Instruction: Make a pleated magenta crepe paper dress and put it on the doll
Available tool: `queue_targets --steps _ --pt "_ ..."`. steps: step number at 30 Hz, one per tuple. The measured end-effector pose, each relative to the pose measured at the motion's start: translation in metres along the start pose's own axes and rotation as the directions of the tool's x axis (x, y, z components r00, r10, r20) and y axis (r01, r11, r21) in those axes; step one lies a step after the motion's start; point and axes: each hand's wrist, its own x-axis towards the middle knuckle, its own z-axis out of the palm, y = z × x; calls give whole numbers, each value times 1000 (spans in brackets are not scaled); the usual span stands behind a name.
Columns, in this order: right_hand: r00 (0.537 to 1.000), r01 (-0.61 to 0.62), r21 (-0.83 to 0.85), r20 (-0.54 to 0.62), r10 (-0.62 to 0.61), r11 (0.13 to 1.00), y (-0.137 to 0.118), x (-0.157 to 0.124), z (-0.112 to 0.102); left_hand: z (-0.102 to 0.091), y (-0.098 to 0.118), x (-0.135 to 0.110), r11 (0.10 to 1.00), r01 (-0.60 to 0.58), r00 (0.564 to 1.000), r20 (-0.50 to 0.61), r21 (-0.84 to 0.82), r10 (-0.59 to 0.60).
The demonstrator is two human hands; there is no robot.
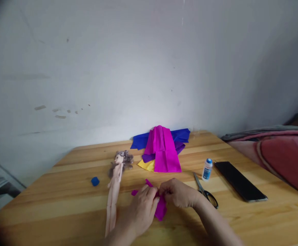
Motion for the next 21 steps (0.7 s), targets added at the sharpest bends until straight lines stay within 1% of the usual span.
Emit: queue_targets --steps 3,5,8,11,13,15,16,18,20,21 --pt "999 -43 60 -15 44 997 -1 -20 4 7 13 -4 996 36 998 47 -81 -32" --pt "998 -49 77 -28 51 996 -4 -28 7 12 17 -6 989 70 996 62 -133 -62" --pt "998 -40 21 -56 41 999 -8 -35 15 22 17 -9 977 122 992 62 -176 -113" --pt "990 -17 -77 -141 6 997 -10 -37 22 27 14 -13 968 152 988 40 -200 -147" --pt "981 -7 -125 -193 -18 992 -11 -38 24 24 10 -16 959 163 986 17 -231 -164" --pt "976 2 -152 -213 -35 988 -12 -41 25 15 1 -19 937 177 981 -20 -300 -192" --pt "975 3 -159 -217 -38 987 -13 -43 25 10 -4 -22 919 179 976 -52 -352 -210" --pt "973 -5 -163 -228 -33 987 -13 -47 25 -1 -15 -30 864 210 955 -93 -458 -282" --pt "971 -16 -146 -239 -19 989 -12 -50 25 -7 -22 -41 819 247 945 -57 -518 -321" --pt "969 -21 -131 -245 -12 991 -11 -51 26 -8 -23 -48 816 253 945 -48 -519 -323"
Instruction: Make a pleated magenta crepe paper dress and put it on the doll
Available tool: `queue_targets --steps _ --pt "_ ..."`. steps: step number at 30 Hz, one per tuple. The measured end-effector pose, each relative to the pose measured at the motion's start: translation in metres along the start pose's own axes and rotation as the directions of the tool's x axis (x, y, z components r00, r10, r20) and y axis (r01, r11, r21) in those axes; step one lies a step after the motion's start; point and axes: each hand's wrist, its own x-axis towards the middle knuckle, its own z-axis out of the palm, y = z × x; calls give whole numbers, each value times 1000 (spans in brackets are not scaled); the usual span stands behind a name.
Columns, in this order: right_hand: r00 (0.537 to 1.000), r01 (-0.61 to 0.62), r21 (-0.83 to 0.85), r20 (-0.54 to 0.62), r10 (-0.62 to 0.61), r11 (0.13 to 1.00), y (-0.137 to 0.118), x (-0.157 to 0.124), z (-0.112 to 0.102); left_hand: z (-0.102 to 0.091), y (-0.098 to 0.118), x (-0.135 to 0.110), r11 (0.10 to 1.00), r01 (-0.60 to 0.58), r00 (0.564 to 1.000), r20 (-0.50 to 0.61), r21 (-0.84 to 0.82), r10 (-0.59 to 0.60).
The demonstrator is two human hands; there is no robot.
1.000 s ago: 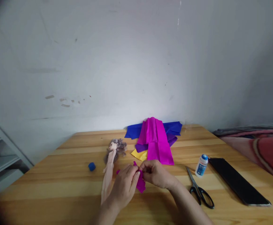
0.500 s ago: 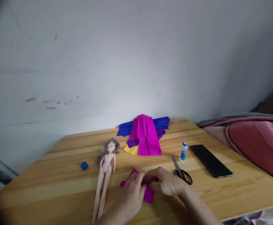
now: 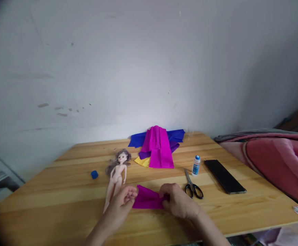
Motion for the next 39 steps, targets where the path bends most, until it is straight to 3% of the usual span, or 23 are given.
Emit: queue_targets --steps 5,11,16,23,32,39 --pt "999 -24 32 -30 25 999 5 -6 5 14 -8 -29 972 -101 992 -49 210 114" --pt "997 -16 41 -80 20 999 9 -12 9 33 -8 -29 939 -152 979 -84 307 186" --pt "991 17 7 -132 -16 1000 7 -16 10 30 -4 -29 951 -140 980 -98 277 173" --pt "978 123 12 -169 -119 992 0 -15 17 34 -10 -33 994 -50 989 -136 94 62" --pt "984 164 2 -70 -164 986 -3 -32 10 34 -9 -35 991 -81 986 -138 108 95" --pt "972 170 17 -164 -165 985 -4 -37 10 34 -10 -36 982 -114 980 -146 151 136"
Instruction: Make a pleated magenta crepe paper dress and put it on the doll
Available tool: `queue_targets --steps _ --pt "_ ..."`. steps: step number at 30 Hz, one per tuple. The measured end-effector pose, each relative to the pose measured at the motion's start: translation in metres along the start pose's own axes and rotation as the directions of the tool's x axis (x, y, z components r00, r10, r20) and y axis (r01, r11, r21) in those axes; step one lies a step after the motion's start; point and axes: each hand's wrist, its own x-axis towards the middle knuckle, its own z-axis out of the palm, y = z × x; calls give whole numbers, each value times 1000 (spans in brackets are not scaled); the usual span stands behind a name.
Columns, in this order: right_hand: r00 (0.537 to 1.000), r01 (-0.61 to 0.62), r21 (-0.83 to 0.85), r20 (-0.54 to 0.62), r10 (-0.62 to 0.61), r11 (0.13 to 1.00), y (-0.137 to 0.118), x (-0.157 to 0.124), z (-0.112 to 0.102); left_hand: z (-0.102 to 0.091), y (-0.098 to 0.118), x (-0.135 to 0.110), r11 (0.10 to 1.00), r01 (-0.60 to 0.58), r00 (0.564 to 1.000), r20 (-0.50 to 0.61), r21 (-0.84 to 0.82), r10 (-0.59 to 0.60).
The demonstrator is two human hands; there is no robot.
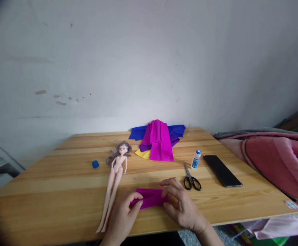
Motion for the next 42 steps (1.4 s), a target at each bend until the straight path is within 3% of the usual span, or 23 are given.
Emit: queue_targets --steps 8,21,30,42 --pt "995 16 -78 -96 -23 997 -2 3 12 2 -8 -3 998 -64 998 -8 9 64" --pt "1000 -22 -117 4 23 993 -8 0 16 3 -8 -4 998 -52 999 -8 33 52" --pt "997 -66 -163 18 70 984 -13 4 22 4 -8 -3 997 -69 997 -17 22 69" --pt "996 -84 -173 16 88 981 -23 16 37 7 -12 -6 998 11 1000 18 -58 -10"
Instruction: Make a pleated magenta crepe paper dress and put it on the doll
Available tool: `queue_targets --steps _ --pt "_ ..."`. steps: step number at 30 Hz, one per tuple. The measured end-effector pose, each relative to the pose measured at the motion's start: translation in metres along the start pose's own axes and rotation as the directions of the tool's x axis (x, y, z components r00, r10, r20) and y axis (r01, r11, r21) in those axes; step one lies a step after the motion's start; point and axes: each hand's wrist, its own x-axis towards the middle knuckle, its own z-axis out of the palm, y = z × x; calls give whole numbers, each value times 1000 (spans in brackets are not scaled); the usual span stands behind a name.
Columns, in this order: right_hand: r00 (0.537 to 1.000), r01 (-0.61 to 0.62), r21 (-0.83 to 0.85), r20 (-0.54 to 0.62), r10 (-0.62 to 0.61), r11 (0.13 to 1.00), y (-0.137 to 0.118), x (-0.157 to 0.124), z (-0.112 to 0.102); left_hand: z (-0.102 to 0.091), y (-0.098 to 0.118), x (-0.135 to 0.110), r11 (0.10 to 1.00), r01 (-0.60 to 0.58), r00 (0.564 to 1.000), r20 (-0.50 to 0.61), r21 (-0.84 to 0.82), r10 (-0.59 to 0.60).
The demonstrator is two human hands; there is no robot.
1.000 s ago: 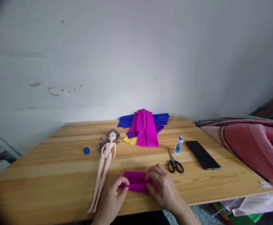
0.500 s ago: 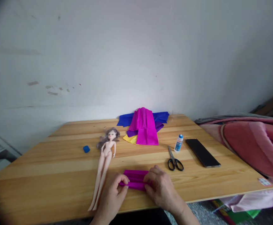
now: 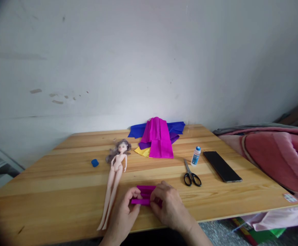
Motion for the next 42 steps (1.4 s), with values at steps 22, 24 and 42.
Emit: queue_targets --steps 22,24,42 --pt "999 -12 -34 -43 11 999 3 0 1 2 -5 1 999 18 999 -28 -29 -19" --pt "999 -11 -32 -39 10 999 2 1 0 1 -4 1 999 22 999 -39 -23 -23" --pt "997 -67 -28 -38 66 997 7 0 5 -2 -2 1 997 -38 999 -16 -70 37"
